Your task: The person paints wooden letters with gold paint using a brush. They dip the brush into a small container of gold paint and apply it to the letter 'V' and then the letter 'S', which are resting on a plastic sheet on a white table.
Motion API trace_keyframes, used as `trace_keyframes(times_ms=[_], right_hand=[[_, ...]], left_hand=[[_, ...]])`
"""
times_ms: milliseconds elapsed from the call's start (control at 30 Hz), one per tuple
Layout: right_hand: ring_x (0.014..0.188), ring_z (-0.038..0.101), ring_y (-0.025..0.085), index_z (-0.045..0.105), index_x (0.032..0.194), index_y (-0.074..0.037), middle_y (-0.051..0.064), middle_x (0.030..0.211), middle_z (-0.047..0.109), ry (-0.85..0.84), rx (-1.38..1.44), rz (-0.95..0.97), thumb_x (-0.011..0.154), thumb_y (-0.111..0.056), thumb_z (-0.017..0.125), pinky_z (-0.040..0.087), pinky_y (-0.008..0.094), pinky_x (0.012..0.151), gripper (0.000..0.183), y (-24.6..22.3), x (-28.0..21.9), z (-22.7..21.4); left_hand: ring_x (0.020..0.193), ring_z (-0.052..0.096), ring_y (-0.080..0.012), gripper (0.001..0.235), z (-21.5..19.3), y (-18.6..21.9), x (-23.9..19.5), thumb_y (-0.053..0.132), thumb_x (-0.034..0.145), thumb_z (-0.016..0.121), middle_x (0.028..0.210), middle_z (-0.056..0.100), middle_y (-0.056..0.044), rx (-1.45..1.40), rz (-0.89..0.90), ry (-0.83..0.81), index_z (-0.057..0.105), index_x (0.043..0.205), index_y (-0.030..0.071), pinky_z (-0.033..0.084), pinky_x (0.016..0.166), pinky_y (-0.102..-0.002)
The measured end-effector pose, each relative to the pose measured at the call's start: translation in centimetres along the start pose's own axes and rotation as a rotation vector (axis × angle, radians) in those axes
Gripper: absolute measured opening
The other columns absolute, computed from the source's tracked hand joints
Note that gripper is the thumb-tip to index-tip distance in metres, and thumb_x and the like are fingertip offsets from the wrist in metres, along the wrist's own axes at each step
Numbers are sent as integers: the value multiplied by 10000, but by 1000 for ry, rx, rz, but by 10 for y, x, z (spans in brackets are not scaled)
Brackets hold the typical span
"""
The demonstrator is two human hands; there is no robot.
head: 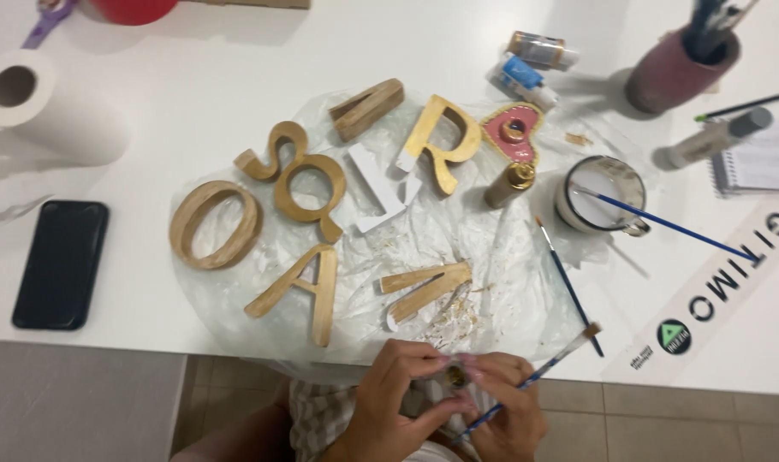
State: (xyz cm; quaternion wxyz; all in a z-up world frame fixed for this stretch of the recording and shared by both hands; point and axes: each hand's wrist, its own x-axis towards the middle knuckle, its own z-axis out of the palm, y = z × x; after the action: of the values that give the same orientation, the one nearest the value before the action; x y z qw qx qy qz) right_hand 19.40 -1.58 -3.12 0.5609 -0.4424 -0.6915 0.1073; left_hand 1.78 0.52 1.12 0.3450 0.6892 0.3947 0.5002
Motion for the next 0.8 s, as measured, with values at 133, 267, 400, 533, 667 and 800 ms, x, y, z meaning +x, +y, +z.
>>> trace_keyframes(times_ms=[133, 267, 400, 533, 667, 800], right_hand=[[1059, 771, 347, 610, 1219, -14, 213, 1123, 755, 154, -45, 66, 933, -32, 785, 652, 389, 979, 336, 23, 9, -15], [1138, 743, 398, 557, 1271, 79, 291, 1203, 658, 210, -76, 145, 896, 197, 805, 687, 415, 1023, 465, 34, 25, -31], [1126, 761, 409, 585, 1241, 65, 259, 1177, 681, 204, -83, 149, 891, 145, 841, 630, 446, 1056, 440, 42, 28, -30], [1155, 749, 407, 564, 1246, 80, 284, 1199, 664, 186, -52, 189, 913, 153, 806, 663, 456, 1059, 418, 40, 33, -34], [1170, 695, 338, 620, 1309, 82, 255, 1232, 701, 133, -55, 306, 937, 107, 787, 607, 361, 954, 409, 37, 40, -40], [1001, 673, 235, 696, 1321, 13, 199, 1258, 703, 23, -174, 363, 942, 44, 809, 590, 322, 954, 396, 29, 51, -48]], left_hand=[[982, 661, -202, 552, -18, -25, -18, 264, 842, 1000, 1095, 698, -84, 479, 112, 53, 671, 1244, 79, 614, 850, -276], [898, 557, -194, 456, -29, -23, -15, 427, 911, 916, 1009, 608, 3, 1000, 4, 194, 739, 1266, 203, 462, 796, -353], [997, 554, -214, 489, -20, -26, -8, 459, 858, 941, 1011, 557, 21, 1040, -85, 157, 768, 1266, 253, 400, 805, -388], [932, 528, -220, 479, -20, -18, 1, 418, 879, 925, 976, 537, 14, 1033, -110, 92, 754, 1281, 221, 403, 770, -397], [933, 518, -205, 437, -17, -24, -1, 372, 866, 934, 968, 530, 34, 986, -117, 158, 780, 1254, 243, 378, 791, -395], [928, 530, -201, 392, -18, -23, 0, 372, 880, 914, 952, 555, 38, 966, -101, 168, 796, 1231, 243, 378, 781, -402]])
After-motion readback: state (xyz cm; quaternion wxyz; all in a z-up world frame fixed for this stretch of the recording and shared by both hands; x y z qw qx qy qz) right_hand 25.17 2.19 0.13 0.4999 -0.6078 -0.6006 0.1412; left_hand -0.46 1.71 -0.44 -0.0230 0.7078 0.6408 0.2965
